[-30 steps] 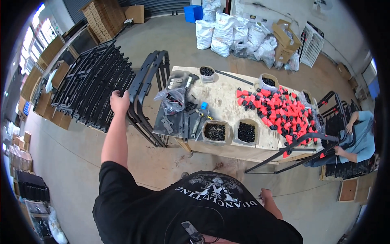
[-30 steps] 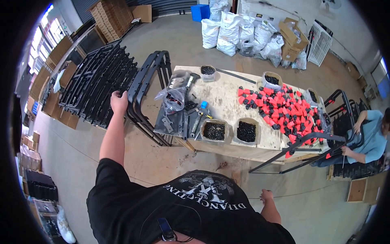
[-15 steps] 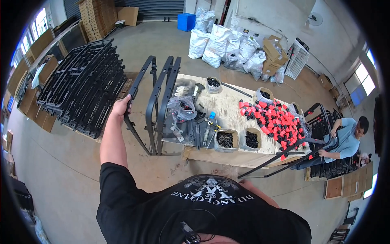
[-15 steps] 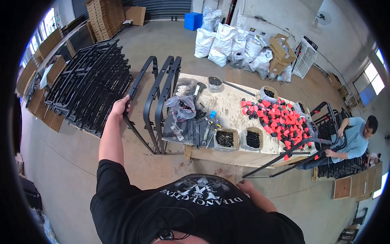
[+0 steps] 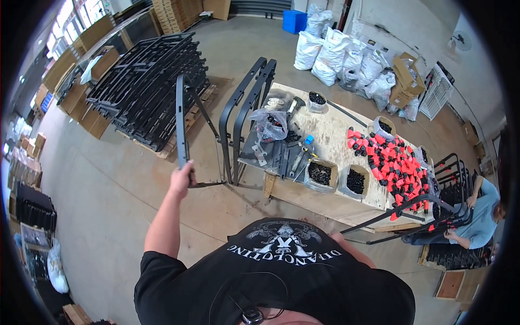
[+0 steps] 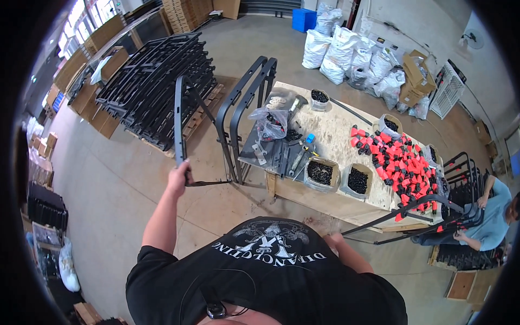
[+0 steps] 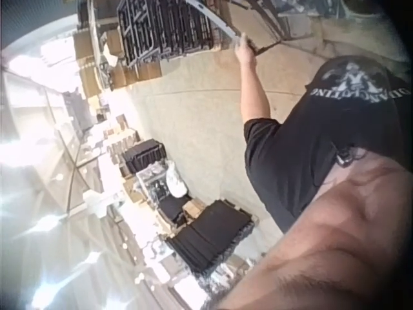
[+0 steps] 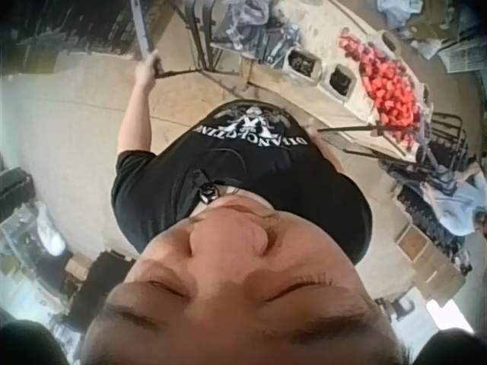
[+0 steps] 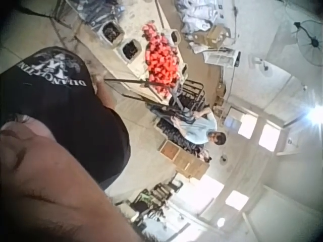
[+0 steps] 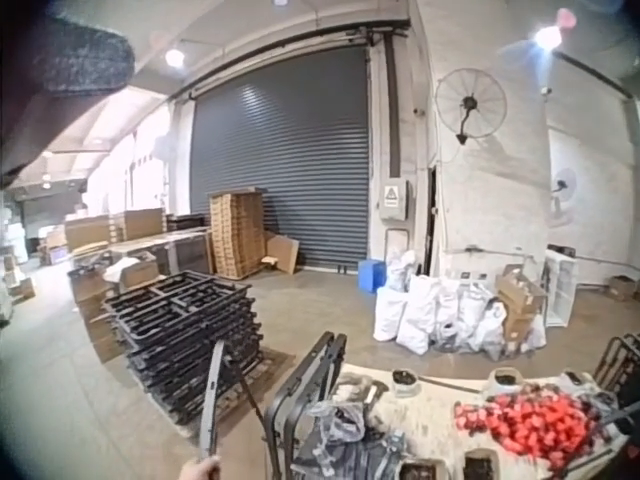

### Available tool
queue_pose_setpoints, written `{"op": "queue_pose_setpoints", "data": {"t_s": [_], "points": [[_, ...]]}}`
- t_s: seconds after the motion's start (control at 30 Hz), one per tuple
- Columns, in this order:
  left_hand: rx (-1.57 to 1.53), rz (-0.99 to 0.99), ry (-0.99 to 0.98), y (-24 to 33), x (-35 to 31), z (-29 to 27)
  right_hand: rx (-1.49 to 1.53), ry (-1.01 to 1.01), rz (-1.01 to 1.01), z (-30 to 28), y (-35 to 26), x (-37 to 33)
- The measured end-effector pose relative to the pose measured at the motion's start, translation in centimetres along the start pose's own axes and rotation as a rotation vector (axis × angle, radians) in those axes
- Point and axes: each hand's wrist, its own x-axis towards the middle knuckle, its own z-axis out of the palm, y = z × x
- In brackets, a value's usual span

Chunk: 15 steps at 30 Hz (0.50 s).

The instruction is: Assembling black metal frames by attaching red plastic components and securing them with screws and nuts using hand tools.

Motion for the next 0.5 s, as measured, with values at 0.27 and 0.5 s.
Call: {"op": "queue_pose_setpoints", "data": {"t_s": [0.27,0.5], "points": [[-0.309,-0.007,0.038,-7.7,-11.8,20.6,0.289,0.155,-0.569,-8.0,-12.8,-2.6],[0.195,0.005,-0.463,-7.1,-21.5,29.7,0.367,0.251,-1.091,-12.7,-24.2,-6.3]]}}
